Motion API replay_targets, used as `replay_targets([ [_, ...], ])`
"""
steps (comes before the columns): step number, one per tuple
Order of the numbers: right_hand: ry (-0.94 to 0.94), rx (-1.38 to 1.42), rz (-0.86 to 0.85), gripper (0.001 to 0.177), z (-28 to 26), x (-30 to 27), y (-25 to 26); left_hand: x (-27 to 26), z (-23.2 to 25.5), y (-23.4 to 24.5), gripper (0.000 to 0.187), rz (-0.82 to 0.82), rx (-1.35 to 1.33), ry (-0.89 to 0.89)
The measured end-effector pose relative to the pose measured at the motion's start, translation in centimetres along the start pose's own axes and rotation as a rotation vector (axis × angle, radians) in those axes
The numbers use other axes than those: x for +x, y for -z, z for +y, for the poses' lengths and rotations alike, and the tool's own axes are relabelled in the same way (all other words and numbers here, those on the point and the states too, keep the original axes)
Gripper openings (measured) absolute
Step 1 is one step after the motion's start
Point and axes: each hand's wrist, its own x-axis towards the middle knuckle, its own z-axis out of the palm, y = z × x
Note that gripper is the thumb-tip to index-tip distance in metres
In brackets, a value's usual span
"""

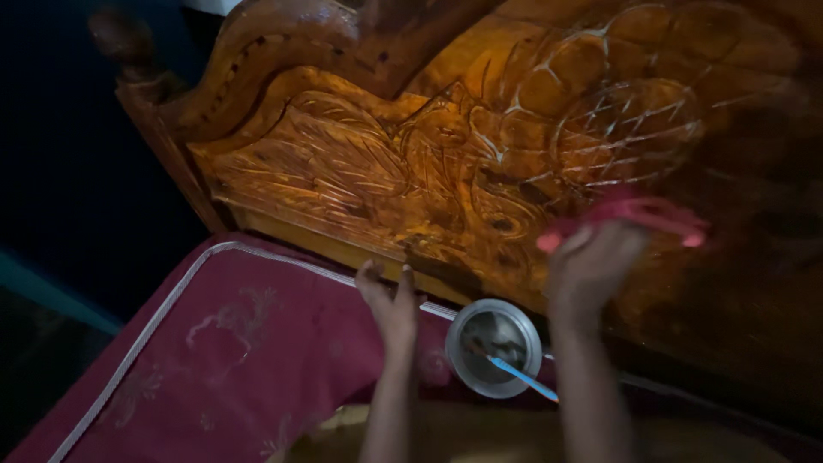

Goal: The person cleans a wooden headboard by dipping a toothbrush into a container of liquid, scrubbing the wood carvings, and wiping the surface with a cloth.

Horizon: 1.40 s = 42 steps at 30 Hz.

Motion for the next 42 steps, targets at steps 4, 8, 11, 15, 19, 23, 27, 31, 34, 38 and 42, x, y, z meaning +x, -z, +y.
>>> replay_targets([
  [4, 0.021, 0.309, -0.221, 0.028, -1.0, -2.8, 0.9, 0.1, -0.2, -0.4, 0.069, 0.003, 0.041, -0.012],
  [8, -0.704, 1.419, -0.44, 0.028, 0.5, -2.4, 2.9, 0.1, -0.5, -0.6, 0.063, -0.167, -0.021, 0.011],
  [11, -0.996, 1.634, -0.574, 0.034, 2.6, -2.7, 4.1, -1.0, 1.1, -1.0, 0.069, -0.473, -0.003, 0.119],
  [15, -0.969, 1.711, -0.613, 0.035, 7.0, -4.8, 2.1, -4.5, 5.3, -1.6, 0.083, -0.813, -0.18, 0.634],
  [19, -1.044, 1.762, -0.505, 0.032, 11.2, -6.3, 1.6, -5.6, 6.6, -2.2, 0.065, -0.918, -0.216, 0.378],
  [23, -0.922, 1.704, -0.503, 0.034, 11.8, -5.7, 2.7, -5.5, 5.8, -2.1, 0.042, -0.902, -0.344, 0.287],
  [27, -0.982, 1.712, -0.48, 0.034, 10.4, -4.8, 4.3, -5.3, 5.0, -1.9, 0.037, -0.95, -0.389, 0.214],
  [31, -1.077, 1.63, -0.491, 0.032, 9.7, -3.8, 5.0, -5.2, 5.8, -1.9, 0.038, -0.939, -0.384, 0.246],
  [34, -1.001, 1.583, -0.518, 0.035, 9.4, -3.5, 5.3, -5.1, 6.2, -2.1, 0.04, -0.929, -0.374, 0.268],
  [38, -0.928, 1.304, -0.241, 0.017, 8.9, -3.7, 5.4, -4.4, 5.6, -2.2, 0.044, -0.793, -0.108, 0.05],
  [42, -0.486, 1.087, -0.266, 0.03, 6.3, -2.1, 6.2, -3.1, 4.3, -2.0, 0.043, -0.51, 0.101, -0.291],
])
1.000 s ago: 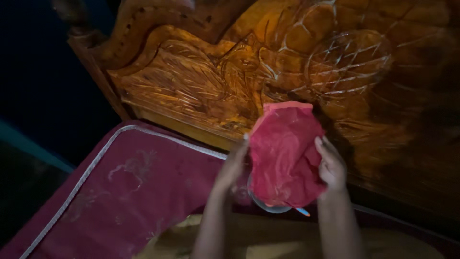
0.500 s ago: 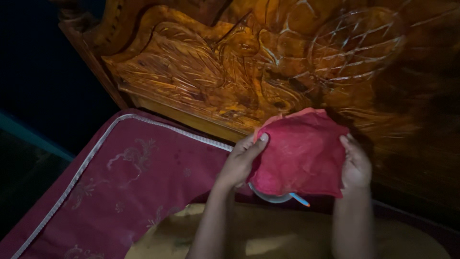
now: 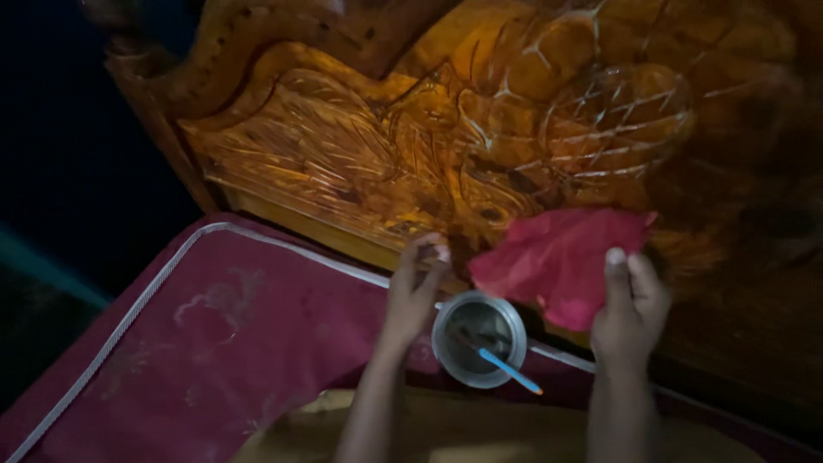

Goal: The person cleans a wooden headboard by dipping a toothbrush into a container of liquid, scrubbing the wood carvings, and wiping the surface with a cloth.

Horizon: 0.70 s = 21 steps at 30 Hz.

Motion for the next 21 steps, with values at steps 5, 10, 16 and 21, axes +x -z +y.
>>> replay_targets([
  [5, 0.42, -0.577, 0.053, 0.023, -3.9, 5.5, -5.5, 0.3, -0.4, 0.8, 0.05, 0.064, -0.072, 0.284],
  [10, 0.82, -0.92, 0.169, 0.017, -7.3, 8.4, -9.2, 0.4, -0.6, 1.3, 0.055, 0.093, -0.085, 0.305],
  [16, 0.937, -0.96, 0.3, 0.007, -6.7, 10.9, -9.3, 0.7, -1.0, 1.5, 0.057, 0.18, -0.126, 0.271],
  [21, 0.851, -0.776, 0.267, 0.01, -6.5, 13.3, -9.6, 0.8, -1.2, 1.6, 0.06, 0.201, -0.145, 0.342],
])
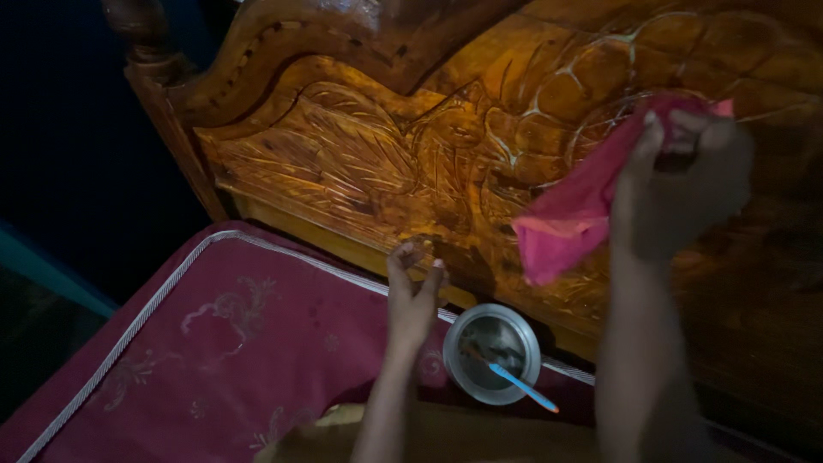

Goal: The person cleans a wooden headboard by dipping a toothbrush into a container of liquid, scrubbing the wood carvings, and wiping the surface with a cloth.

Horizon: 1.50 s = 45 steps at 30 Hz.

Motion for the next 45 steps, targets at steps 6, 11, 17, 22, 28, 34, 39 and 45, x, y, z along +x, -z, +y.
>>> replay_targets([
  [6, 0.251, -0.176, 0.013, 0.026, 1.9, 0.5, -0.7, 0.0, -0.6, 0.0, 0.061, 0.023, -0.024, -0.007],
  [11, 0.098, 0.01, -0.1, 0.025, 3.3, -0.6, 0.0, 0.3, -0.3, 0.4, 0.062, 0.023, -0.014, 0.001],
  [17, 0.008, 0.102, -0.06, 0.017, 3.9, 0.2, -0.2, 0.2, -0.4, 0.3, 0.066, 0.029, -0.022, 0.008],
  [22, 0.187, 0.006, -0.095, 0.015, 3.3, -1.0, 0.3, 0.4, -0.9, 0.2, 0.067, 0.04, 0.012, -0.005],
  [28, 0.077, -0.298, -0.309, 0.027, -0.3, -4.6, 1.6, 0.0, -0.9, 0.2, 0.067, 0.061, -0.024, -0.016],
  [34, -0.259, 0.045, -0.254, 0.02, -1.2, -8.4, 1.5, -0.4, -0.1, 0.8, 0.068, 0.054, 0.074, -0.01],
  [39, -0.104, -0.023, -0.279, 0.011, -0.1, -8.9, 2.2, -0.4, -0.1, 0.9, 0.068, 0.054, 0.044, -0.035],
  [45, 0.108, -0.258, -0.06, 0.013, 3.6, -2.1, -1.8, 0.3, -0.7, 0.6, 0.062, 0.069, 0.081, -0.072],
])
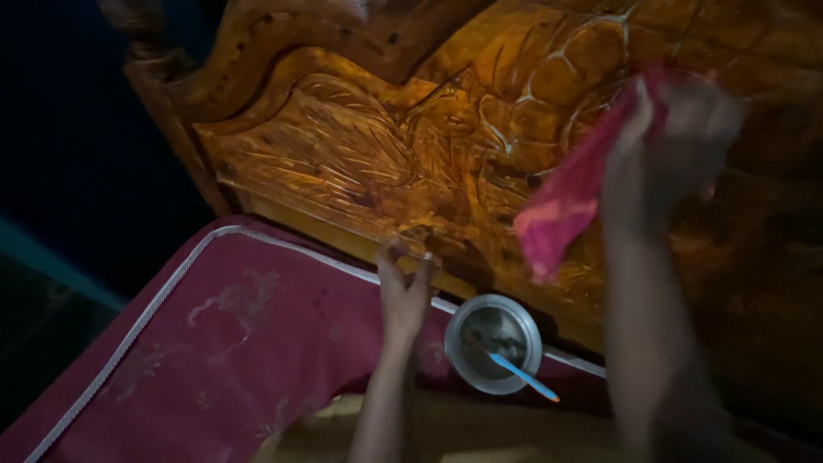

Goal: The person cleans a wooden headboard by dipping a toothbrush into a container of liquid, scrubbing the wood carvings, and wiping the surface with a cloth.

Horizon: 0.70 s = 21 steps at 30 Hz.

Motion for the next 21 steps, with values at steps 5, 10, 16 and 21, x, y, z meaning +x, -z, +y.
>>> replay_targets([
  [5, 0.162, -0.311, -0.205, 0.065, -1.6, -1.9, -2.1, 0.0, 0.5, 0.1, 0.065, 0.023, 0.02, 0.027],
  [10, 0.081, -0.292, -0.639, 0.078, -3.6, -8.4, 1.5, -0.2, -0.6, 0.6, 0.067, 0.034, 0.068, 0.062],
  [16, -0.092, -0.251, -0.55, 0.105, -4.8, -3.4, 2.8, 0.4, -2.7, 1.0, 0.061, 0.142, 0.478, -0.605],
  [21, -0.19, -0.334, -0.562, 0.102, -5.2, 1.5, 0.1, 0.2, -1.7, 0.8, 0.065, 0.027, -0.036, -0.08],
])
